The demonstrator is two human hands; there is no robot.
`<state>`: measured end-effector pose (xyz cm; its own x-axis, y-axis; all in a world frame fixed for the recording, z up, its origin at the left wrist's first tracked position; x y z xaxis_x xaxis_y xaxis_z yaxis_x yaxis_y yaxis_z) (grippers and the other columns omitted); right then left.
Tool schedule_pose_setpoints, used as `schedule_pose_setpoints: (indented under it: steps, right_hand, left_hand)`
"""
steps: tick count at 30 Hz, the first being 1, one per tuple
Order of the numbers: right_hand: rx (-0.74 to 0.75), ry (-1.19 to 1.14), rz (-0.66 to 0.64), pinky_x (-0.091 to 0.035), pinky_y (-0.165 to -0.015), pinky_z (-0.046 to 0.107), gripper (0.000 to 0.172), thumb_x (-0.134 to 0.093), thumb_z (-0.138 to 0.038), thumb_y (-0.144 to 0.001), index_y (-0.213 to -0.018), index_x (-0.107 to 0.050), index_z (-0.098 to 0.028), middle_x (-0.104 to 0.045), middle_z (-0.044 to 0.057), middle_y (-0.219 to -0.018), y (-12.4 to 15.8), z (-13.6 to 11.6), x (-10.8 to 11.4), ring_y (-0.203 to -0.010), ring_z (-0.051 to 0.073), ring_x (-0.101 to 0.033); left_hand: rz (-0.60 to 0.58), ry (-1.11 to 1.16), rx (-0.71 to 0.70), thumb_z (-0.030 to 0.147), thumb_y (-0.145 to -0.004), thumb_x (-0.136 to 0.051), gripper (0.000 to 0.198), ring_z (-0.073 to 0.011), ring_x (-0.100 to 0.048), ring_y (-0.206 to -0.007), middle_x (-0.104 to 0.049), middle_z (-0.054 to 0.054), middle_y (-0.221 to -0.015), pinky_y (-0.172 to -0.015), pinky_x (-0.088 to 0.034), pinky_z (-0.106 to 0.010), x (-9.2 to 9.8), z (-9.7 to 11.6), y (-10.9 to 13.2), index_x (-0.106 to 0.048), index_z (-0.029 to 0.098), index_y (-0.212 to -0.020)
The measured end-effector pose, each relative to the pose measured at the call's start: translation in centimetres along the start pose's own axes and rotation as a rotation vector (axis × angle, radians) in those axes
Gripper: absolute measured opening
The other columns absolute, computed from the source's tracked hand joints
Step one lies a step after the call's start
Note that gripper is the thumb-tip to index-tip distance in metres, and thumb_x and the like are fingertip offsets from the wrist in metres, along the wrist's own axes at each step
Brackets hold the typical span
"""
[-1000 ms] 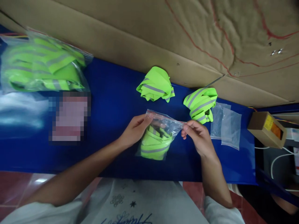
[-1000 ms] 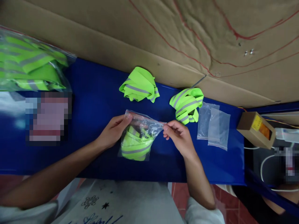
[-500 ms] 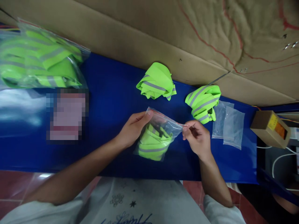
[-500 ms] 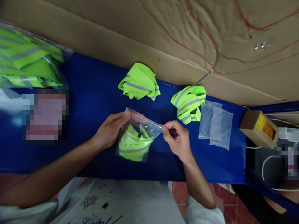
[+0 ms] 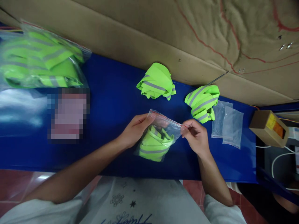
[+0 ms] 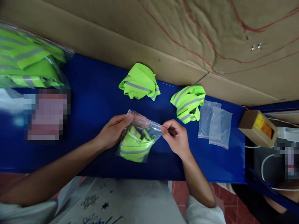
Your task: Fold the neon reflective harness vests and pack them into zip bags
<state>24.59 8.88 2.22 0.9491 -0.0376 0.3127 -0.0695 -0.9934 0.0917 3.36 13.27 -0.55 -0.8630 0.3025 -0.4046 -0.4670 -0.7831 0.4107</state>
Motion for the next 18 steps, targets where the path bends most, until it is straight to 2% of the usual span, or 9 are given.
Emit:
schedule_pose_setpoints:
  steps: [3,5,9,13,18]
  right_hand:
    - [0.024,0.015,-0.032,-0.051,-0.06,0.024,0.018,-0.071,-0.038,-0.092,-0.088,-0.067,-0.021,-0.066,0.0,-0.078,0.1,0.0,-0.3,-0.065,0.012,-0.06]
    - [0.046,0.041,-0.024,-0.05,-0.062,0.024,0.015,-0.072,-0.036,-0.091,-0.088,-0.068,-0.021,-0.067,0.0,-0.078,0.2,-0.1,-0.3,-0.067,0.012,-0.06]
    - [0.063,0.078,0.012,-0.046,-0.059,0.023,0.016,-0.07,-0.031,-0.092,-0.081,-0.066,-0.02,-0.063,-0.002,-0.07,0.3,-0.1,-0.4,-0.062,0.01,-0.055]
    - [0.04,0.065,-0.042,-0.043,-0.057,0.022,0.012,-0.071,-0.032,-0.091,-0.088,-0.067,-0.02,-0.065,-0.002,-0.075,0.3,0.1,-0.9,-0.062,0.01,-0.055]
    - [0.019,0.088,-0.03,-0.037,-0.052,0.02,0.016,-0.07,-0.03,-0.092,-0.081,-0.065,-0.02,-0.057,-0.005,-0.064,0.6,0.2,-1.2,-0.054,0.007,-0.046]
  left_hand:
    - [-0.011,-0.012,-0.017,0.06,-0.092,-0.066,0.046,-0.0274,-0.075,-0.101,-0.081,-0.009,-0.099,-0.091,-0.059,-0.034,-0.1,-0.2,0.1,-0.082,0.018,-0.103]
    - [-0.022,-0.004,-0.013,0.06,-0.092,-0.067,0.046,-0.0263,-0.076,-0.101,-0.08,-0.009,-0.104,-0.095,-0.058,-0.034,-0.2,-0.4,0.1,-0.081,0.018,-0.105]
    - [-0.048,0.012,0.007,0.057,-0.094,-0.066,0.045,-0.0253,-0.076,-0.102,-0.08,-0.01,-0.109,-0.099,-0.057,-0.035,-0.3,-0.9,0.1,-0.08,0.017,-0.108]
    - [-0.071,-0.009,-0.008,0.058,-0.095,-0.064,0.047,-0.026,-0.075,-0.105,-0.079,-0.011,-0.113,-0.099,-0.057,-0.035,-0.4,-1.1,0.0,-0.079,0.017,-0.112]
    - [-0.08,-0.061,-0.04,0.055,-0.096,-0.065,0.043,-0.0247,-0.072,-0.116,-0.077,-0.009,-0.122,-0.102,-0.054,-0.031,-0.6,-1.2,0.1,-0.08,0.018,-0.113]
Point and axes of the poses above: each hand's wrist, its own y-axis away from the middle knuckle, its own x-axis out of the back of the hand, z = x × y, the point moved 5 cm from there along -y, towards the middle knuckle
